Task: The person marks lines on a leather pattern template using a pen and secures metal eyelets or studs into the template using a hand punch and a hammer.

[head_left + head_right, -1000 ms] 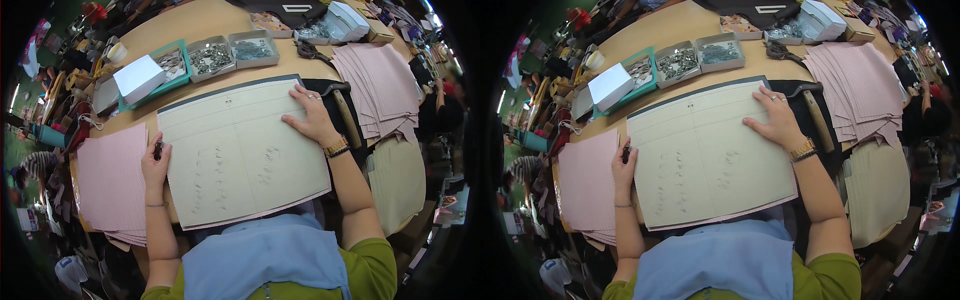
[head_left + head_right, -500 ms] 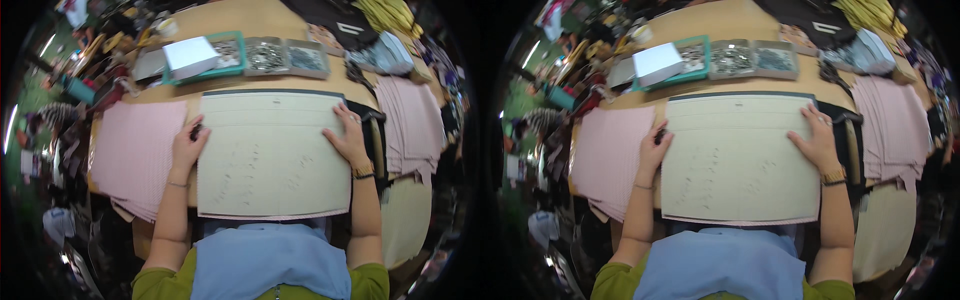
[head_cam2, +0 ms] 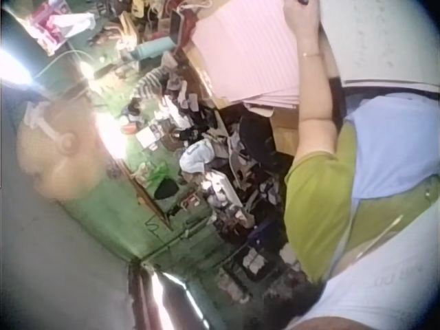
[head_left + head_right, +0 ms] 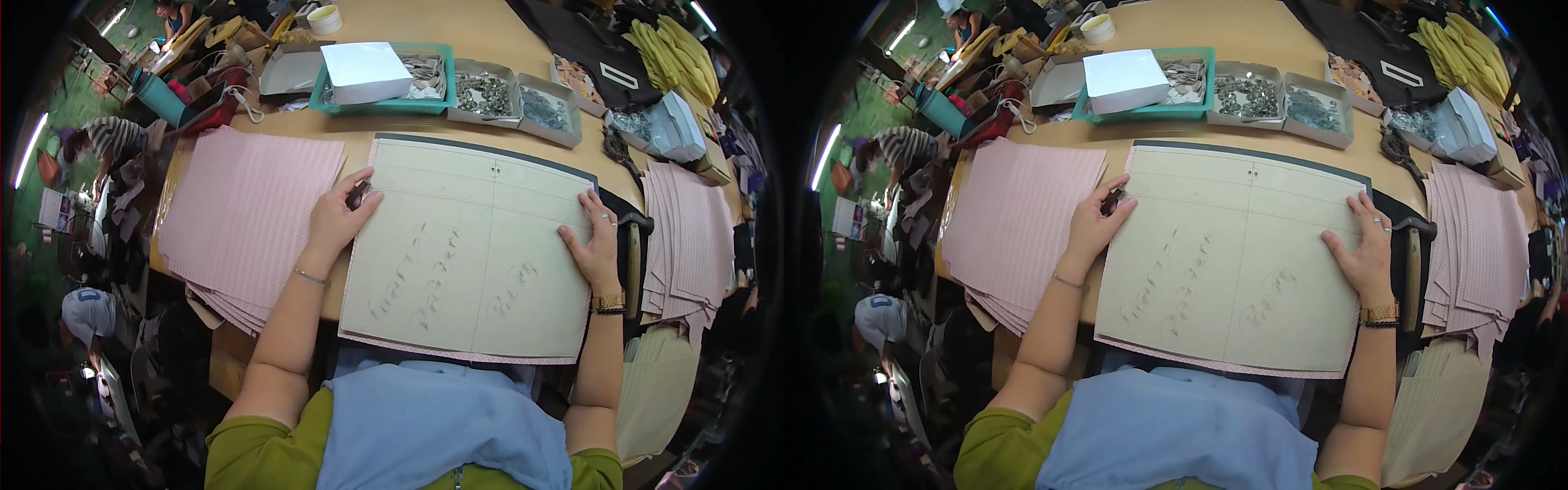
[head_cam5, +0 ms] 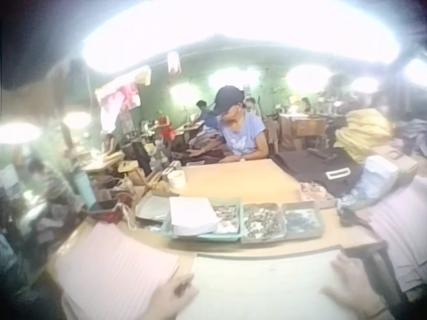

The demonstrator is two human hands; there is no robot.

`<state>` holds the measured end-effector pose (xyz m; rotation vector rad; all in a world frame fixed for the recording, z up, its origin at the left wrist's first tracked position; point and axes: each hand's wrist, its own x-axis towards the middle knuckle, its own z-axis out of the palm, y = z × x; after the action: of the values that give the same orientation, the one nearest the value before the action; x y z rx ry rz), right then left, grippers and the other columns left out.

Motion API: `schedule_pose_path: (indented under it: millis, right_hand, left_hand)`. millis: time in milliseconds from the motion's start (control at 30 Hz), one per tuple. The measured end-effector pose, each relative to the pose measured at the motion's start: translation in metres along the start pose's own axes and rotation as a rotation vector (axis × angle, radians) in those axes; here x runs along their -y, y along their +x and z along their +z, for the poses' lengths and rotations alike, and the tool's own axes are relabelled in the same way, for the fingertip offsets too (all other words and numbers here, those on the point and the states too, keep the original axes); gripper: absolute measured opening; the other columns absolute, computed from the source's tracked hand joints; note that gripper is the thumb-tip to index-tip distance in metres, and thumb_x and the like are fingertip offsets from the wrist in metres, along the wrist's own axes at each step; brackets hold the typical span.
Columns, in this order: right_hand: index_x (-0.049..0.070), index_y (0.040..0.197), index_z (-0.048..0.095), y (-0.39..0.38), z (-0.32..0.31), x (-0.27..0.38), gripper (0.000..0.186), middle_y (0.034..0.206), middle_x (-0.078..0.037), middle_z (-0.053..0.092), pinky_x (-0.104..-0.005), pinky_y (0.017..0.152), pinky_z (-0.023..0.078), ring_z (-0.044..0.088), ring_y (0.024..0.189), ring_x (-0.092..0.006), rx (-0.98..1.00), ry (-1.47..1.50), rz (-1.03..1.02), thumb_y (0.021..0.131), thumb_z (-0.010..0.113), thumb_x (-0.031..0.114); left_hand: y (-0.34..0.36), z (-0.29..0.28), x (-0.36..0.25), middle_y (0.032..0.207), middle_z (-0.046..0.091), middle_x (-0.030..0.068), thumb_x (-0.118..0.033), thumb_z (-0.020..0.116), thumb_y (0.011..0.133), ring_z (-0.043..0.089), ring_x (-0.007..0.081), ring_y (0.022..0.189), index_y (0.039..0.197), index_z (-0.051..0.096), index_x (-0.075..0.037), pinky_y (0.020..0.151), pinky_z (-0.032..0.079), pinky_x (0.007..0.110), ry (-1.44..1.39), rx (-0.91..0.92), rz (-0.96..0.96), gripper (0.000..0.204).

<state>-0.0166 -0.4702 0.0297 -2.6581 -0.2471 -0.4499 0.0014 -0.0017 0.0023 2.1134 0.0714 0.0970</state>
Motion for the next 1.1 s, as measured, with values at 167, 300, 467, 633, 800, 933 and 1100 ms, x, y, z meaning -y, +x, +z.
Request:
schedule_pose_path:
  millis: [167,300,467,633,800,933,1100]
  right_hand:
    - [0.004,0.138,0.063,0.003,-0.004,-0.001,0.065,0.148,-0.021,0.058,-0.0460,0.114,0.041,0.053,0.132,-0.0388,0.018,-0.022,-0.044,0.082,0.085,0.031]
    - [0.006,0.129,0.069,0.016,-0.007,-0.017,0.041,0.142,-0.020,0.063,-0.0431,0.111,0.042,0.058,0.130,-0.0358,0.101,0.039,-0.012,0.093,0.075,0.023]
    - [0.005,0.114,0.076,0.042,-0.017,-0.039,0.029,0.129,-0.017,0.067,-0.0384,0.104,0.049,0.064,0.120,-0.0323,0.256,0.113,0.002,0.089,0.078,0.019]
    - [0.007,0.105,0.076,0.064,-0.031,-0.033,0.032,0.132,-0.016,0.066,-0.0415,0.107,0.047,0.061,0.125,-0.0345,0.307,0.033,-0.064,0.080,0.085,0.023]
    - [0.008,0.101,0.073,0.067,-0.035,-0.042,0.031,0.131,-0.017,0.067,-0.0418,0.107,0.047,0.061,0.124,-0.0359,0.374,0.073,-0.033,0.078,0.086,0.023]
    - [0.007,0.102,0.071,0.075,-0.030,-0.044,0.034,0.133,-0.019,0.066,-0.0410,0.107,0.047,0.062,0.124,-0.0349,0.414,0.104,-0.042,0.077,0.088,0.022]
    - [0.007,0.107,0.068,0.075,-0.027,-0.054,0.045,0.112,-0.015,0.069,-0.0410,0.093,0.053,0.066,0.106,-0.0315,0.387,0.147,0.019,0.074,0.090,0.031]
  left_hand:
    - [0.007,-0.011,0.001,0.095,0.069,-0.0010,-0.025,0.083,0.089,0.061,0.0096,0.085,0.136,0.069,-0.008,0.078,0.050,0.025,0.070,0.072,0.035,0.051]
    - [0.031,-0.033,-0.028,0.118,0.073,0.0083,-0.028,0.088,0.082,0.070,0.0260,0.110,0.134,0.068,-0.009,0.095,0.054,0.036,0.463,0.170,0.196,0.059]
    - [0.074,-0.034,-0.065,0.145,0.058,0.0090,-0.031,0.094,0.069,0.062,0.0311,0.126,0.139,0.064,-0.011,0.104,0.051,0.040,0.577,0.453,0.349,0.078]
    - [0.100,-0.034,-0.070,0.146,0.056,0.0137,-0.031,0.099,0.060,0.060,0.0353,0.127,0.137,0.063,-0.012,0.105,0.050,0.041,0.713,0.638,0.400,0.088]
    - [0.112,-0.025,-0.068,0.140,0.058,0.0134,-0.030,0.100,0.058,0.058,0.0345,0.129,0.131,0.064,-0.010,0.106,0.049,0.041,0.651,0.667,0.462,0.084]
    - [0.109,-0.030,-0.076,0.136,0.059,0.0127,-0.027,0.101,0.056,0.057,0.0332,0.130,0.131,0.064,-0.008,0.108,0.048,0.041,0.610,0.696,0.359,0.086]
    - [0.109,-0.026,-0.078,0.139,0.059,0.0123,-0.026,0.102,0.053,0.057,0.0334,0.131,0.134,0.062,-0.008,0.108,0.048,0.042,0.596,0.672,0.395,0.092]
